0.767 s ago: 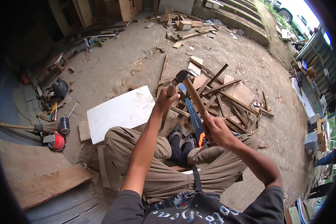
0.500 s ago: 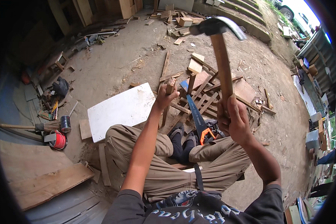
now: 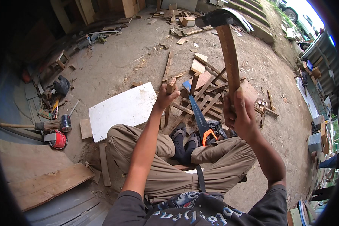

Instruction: The person sits on the ground and uses a hand saw to cut a small wooden stick placed on a white board. After sawing, the person uses a hammer to split the stick further and then resumes sawing another piece of wood.

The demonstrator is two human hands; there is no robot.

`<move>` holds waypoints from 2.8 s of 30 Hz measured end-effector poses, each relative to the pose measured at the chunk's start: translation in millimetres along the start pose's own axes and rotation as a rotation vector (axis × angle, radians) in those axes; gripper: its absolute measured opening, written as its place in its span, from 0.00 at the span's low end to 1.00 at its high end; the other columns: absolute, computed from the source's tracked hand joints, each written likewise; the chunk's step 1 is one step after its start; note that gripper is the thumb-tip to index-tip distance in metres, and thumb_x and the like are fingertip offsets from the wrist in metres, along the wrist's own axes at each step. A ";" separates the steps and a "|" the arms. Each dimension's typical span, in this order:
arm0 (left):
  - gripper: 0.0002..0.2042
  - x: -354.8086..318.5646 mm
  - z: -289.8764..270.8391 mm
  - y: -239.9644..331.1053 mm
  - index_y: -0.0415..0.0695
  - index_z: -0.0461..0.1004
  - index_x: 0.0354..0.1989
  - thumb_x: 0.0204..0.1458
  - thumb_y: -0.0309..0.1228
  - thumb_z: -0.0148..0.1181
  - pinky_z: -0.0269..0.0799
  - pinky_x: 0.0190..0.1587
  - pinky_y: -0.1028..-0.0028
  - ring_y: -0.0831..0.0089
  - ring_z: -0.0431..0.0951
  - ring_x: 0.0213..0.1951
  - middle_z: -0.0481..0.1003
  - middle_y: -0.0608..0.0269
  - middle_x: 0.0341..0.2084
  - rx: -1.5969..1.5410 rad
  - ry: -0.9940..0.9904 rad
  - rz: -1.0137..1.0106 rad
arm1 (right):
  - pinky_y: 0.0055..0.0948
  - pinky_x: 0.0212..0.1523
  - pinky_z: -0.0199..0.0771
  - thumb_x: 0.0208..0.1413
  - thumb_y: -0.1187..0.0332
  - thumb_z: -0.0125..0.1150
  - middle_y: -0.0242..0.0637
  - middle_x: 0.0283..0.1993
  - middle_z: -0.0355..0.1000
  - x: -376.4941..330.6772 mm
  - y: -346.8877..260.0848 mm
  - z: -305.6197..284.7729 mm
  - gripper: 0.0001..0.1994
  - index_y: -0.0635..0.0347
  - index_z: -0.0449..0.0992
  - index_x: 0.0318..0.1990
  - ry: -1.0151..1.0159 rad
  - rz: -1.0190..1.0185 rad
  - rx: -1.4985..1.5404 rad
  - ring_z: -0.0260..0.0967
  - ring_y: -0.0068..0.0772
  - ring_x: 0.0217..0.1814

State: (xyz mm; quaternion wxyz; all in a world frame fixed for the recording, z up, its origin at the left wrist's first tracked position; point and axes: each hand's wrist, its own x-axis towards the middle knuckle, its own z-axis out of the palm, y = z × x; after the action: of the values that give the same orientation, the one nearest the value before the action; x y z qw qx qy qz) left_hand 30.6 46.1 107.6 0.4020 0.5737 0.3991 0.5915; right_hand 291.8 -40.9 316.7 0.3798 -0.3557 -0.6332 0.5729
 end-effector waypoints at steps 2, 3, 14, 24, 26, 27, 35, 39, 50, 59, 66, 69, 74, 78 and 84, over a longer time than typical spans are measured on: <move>0.09 5.8 10.7 -1.6 0.43 0.67 0.20 0.46 0.25 0.62 0.63 0.25 0.75 0.83 0.65 0.21 0.66 0.73 0.15 0.006 -0.021 0.018 | 0.20 0.17 0.54 0.70 0.48 0.36 0.23 0.18 0.56 -0.6 21.6 -2.1 0.25 0.57 0.63 0.26 -0.048 -0.118 -0.221 0.52 0.14 0.17; 0.09 3.6 10.2 0.7 0.43 0.67 0.20 0.46 0.25 0.62 0.62 0.25 0.75 0.83 0.65 0.21 0.66 0.73 0.15 0.017 -0.013 0.018 | 0.19 0.14 0.51 0.69 0.43 0.35 0.20 0.17 0.54 5.5 26.4 -0.6 0.27 0.56 0.62 0.25 -0.117 -0.044 -0.437 0.50 0.14 0.14; 0.08 3.0 6.0 8.6 0.42 0.68 0.20 0.46 0.25 0.61 0.63 0.24 0.74 0.81 0.66 0.20 0.68 0.72 0.15 0.009 -0.039 -0.045 | 0.20 0.14 0.52 0.68 0.42 0.36 0.24 0.17 0.55 26.8 -13.7 -10.7 0.27 0.56 0.62 0.26 -0.051 -0.178 -0.024 0.51 0.15 0.15; 0.08 1.4 3.2 9.6 0.43 0.69 0.22 0.48 0.26 0.62 0.65 0.25 0.76 0.81 0.69 0.21 0.70 0.71 0.16 -0.033 -0.057 0.005 | 0.19 0.10 0.43 0.69 0.46 0.39 0.21 0.17 0.50 14.4 -46.2 4.9 0.23 0.57 0.65 0.35 -0.045 0.256 -0.088 0.44 0.13 0.12; 0.09 1.3 9.0 8.0 0.43 0.69 0.22 0.49 0.27 0.63 0.64 0.25 0.76 0.82 0.68 0.21 0.69 0.72 0.15 -0.032 -0.077 -0.006 | 0.19 0.12 0.47 0.70 0.47 0.37 0.21 0.18 0.51 18.0 -34.9 3.5 0.22 0.57 0.65 0.37 -0.034 0.026 -0.127 0.46 0.12 0.13; 0.09 2.6 13.8 5.1 0.43 0.69 0.21 0.49 0.28 0.63 0.64 0.24 0.76 0.83 0.68 0.21 0.69 0.72 0.15 -0.035 -0.091 -0.009 | 0.18 0.13 0.49 0.70 0.48 0.36 0.21 0.19 0.53 19.3 -16.4 -0.7 0.21 0.58 0.65 0.39 -0.043 -0.075 -0.152 0.47 0.12 0.14; 0.10 1.2 16.1 -0.9 0.43 0.69 0.21 0.48 0.29 0.65 0.62 0.23 0.76 0.84 0.66 0.20 0.68 0.73 0.15 -0.032 -0.048 0.024 | 0.23 0.15 0.55 0.69 0.49 0.42 0.24 0.19 0.59 16.2 -31.4 -24.1 0.22 0.58 0.66 0.33 -0.128 0.323 -0.388 0.54 0.16 0.15; 0.09 3.9 16.7 -8.2 0.43 0.71 0.22 0.47 0.28 0.65 0.62 0.23 0.76 0.85 0.67 0.20 0.69 0.74 0.15 -0.066 -0.101 -0.007 | 0.18 0.11 0.49 0.70 0.49 0.39 0.20 0.17 0.54 9.2 -42.1 -18.6 0.22 0.58 0.65 0.33 0.002 0.101 -0.073 0.48 0.11 0.12; 0.11 -6.7 27.7 1.5 0.41 0.80 0.33 0.50 0.36 0.70 0.69 0.31 0.81 0.85 0.73 0.27 0.77 0.72 0.24 -0.160 -0.092 -0.126 | 0.19 0.12 0.51 0.69 0.47 0.40 0.21 0.18 0.55 4.4 -31.5 -31.9 0.24 0.60 0.68 0.35 -0.055 0.403 -0.166 0.51 0.13 0.13; 0.23 -16.8 29.8 -0.9 0.42 0.68 0.41 0.47 0.41 0.74 0.69 0.33 0.78 0.83 0.71 0.30 0.71 0.70 0.29 -0.019 0.141 0.022 | 0.18 0.14 0.55 0.69 0.53 0.46 0.20 0.20 0.58 -20.8 34.9 -32.7 0.19 0.62 0.72 0.41 -0.053 0.431 -0.149 0.54 0.11 0.15; 0.17 -10.4 31.1 -1.9 0.38 0.68 0.42 0.50 0.32 0.67 0.70 0.30 0.73 0.76 0.72 0.28 0.72 0.62 0.31 0.096 0.403 0.208 | 0.20 0.17 0.57 0.68 0.57 0.50 0.22 0.20 0.60 -20.6 44.1 -27.3 0.16 0.63 0.69 0.35 0.008 0.246 -0.285 0.57 0.12 0.17; 0.14 -16.8 28.5 6.7 0.38 0.69 0.41 0.48 0.28 0.63 0.69 0.29 0.73 0.76 0.72 0.27 0.73 0.61 0.27 0.082 0.312 0.051 | 0.25 0.19 0.58 0.68 0.59 0.51 0.27 0.19 0.61 -13.2 33.1 -30.8 0.16 0.64 0.69 0.35 -0.047 0.258 -0.449 0.57 0.17 0.19; 0.09 -14.2 22.8 8.5 0.38 0.70 0.32 0.45 0.27 0.62 0.68 0.25 0.72 0.78 0.70 0.22 0.71 0.65 0.18 0.218 0.316 0.079 | 0.30 0.21 0.61 0.66 0.65 0.51 0.38 0.19 0.66 -4.4 5.8 -9.6 0.10 0.65 0.68 0.38 0.062 -0.094 -0.562 0.61 0.25 0.18; 0.06 -10.8 26.3 3.9 0.39 0.69 0.27 0.44 0.25 0.60 0.66 0.23 0.72 0.80 0.68 0.19 0.68 0.68 0.14 0.206 0.293 0.079 | 0.34 0.23 0.64 0.66 0.67 0.50 0.41 0.20 0.67 0.6 30.8 4.2 0.09 0.65 0.66 0.39 0.098 -0.119 -0.457 0.64 0.31 0.19; 0.09 -13.9 24.7 6.9 0.40 0.68 0.21 0.48 0.28 0.60 0.62 0.22 0.73 0.80 0.67 0.18 0.67 0.68 0.12 0.215 0.320 0.147 | 0.40 0.26 0.64 0.66 0.64 0.49 0.47 0.22 0.67 -9.7 44.8 -7.8 0.12 0.66 0.69 0.40 -0.117 0.100 -0.688 0.66 0.42 0.22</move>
State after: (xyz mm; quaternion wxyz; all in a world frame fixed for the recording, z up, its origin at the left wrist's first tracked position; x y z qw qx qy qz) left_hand 55.5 30.9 109.7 0.2257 0.5396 0.4760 0.6567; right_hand 303.9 -41.9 271.8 0.1723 -0.4601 -0.7915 0.3636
